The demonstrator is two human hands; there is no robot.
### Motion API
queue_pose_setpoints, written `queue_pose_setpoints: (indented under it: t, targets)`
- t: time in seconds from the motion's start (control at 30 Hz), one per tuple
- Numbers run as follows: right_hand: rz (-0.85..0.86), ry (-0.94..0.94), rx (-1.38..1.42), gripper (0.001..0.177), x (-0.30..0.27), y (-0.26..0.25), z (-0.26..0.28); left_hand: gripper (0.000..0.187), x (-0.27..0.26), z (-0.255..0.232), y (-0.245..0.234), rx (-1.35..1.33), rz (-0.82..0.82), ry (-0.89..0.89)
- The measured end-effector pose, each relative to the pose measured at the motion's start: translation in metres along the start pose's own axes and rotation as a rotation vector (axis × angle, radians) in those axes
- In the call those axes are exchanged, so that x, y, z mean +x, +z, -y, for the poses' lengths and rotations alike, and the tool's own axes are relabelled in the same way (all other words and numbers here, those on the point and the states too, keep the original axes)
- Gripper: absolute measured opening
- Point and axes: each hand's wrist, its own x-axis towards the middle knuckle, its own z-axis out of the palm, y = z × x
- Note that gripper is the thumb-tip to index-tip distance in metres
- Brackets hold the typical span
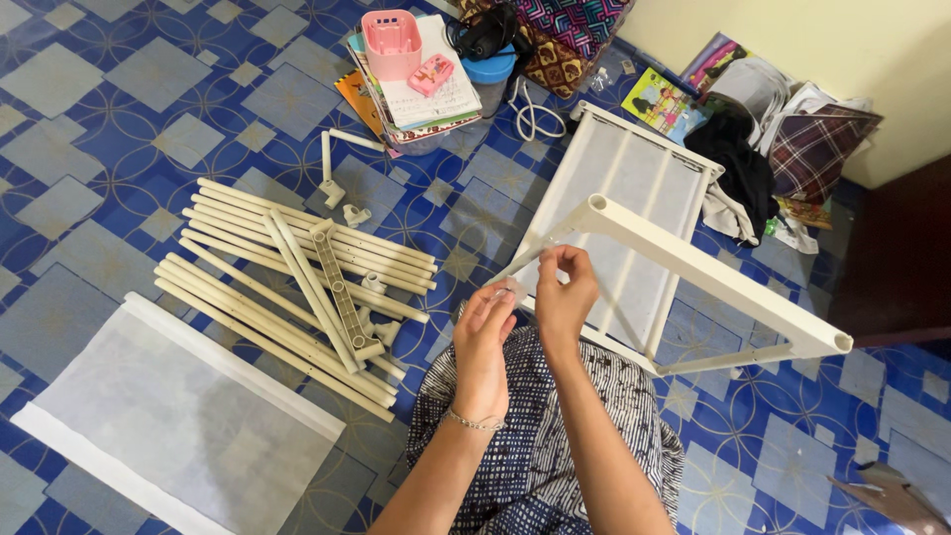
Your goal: The person sits on the floor and takes apart a small white folding rack. They pull a fabric shelf off its frame, detach side rails and cross bars, separate plastic corner joints from the tubes, and set the loose poles and fittings aside on the floor.
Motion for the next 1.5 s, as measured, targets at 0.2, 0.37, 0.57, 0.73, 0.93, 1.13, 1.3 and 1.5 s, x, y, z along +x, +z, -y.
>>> queue_pose_setpoints:
  t: [0.2, 0.37, 0.57, 0.73, 0.93, 1.13, 1.3, 1.5]
  targets:
    - [0.184, 0.055, 0.273, 0.009, 0.000, -0.013, 0.000, 0.030, 0.000, -0.001, 0.000, -0.022, -0.012, 0.009]
    - [0.347, 0.122, 0.405, 0.011, -0.018, -0.040, 0.026, 0.032, 0.001, -0.005, 0.001, -0.018, -0.039, -0.018]
    - [0.472, -0.064, 0.297, 0.004, -0.037, -0.064, 0.063, 0.032, -0.002, -0.005, 0.000, -0.061, -0.032, -0.004]
    - [0.378, -0.285, -0.038, 0.007, -0.038, -0.062, 0.080, 0.031, -0.005, -0.003, 0.002, 0.052, 0.010, 0.023]
    - [0.354, -0.357, -0.144, 0.011, -0.046, -0.064, 0.085, 0.026, 0.000, 0.002, 0.003, -0.022, -0.002, 0.125]
    - [0.366, -0.166, 0.052, 0.033, -0.033, -0.057, 0.064, 0.025, 0.003, 0.002, -0.002, -0.105, -0.055, 0.159]
    - [0.122, -0.047, 0.243, 0.028, 0.006, -0.041, 0.042, 0.026, 0.008, -0.003, -0.007, -0.113, -0.030, 0.203]
    - [0.056, -0.113, 0.281, 0.020, 0.019, -0.020, 0.041, 0.027, 0.011, -0.003, -0.009, -0.036, -0.098, 0.090]
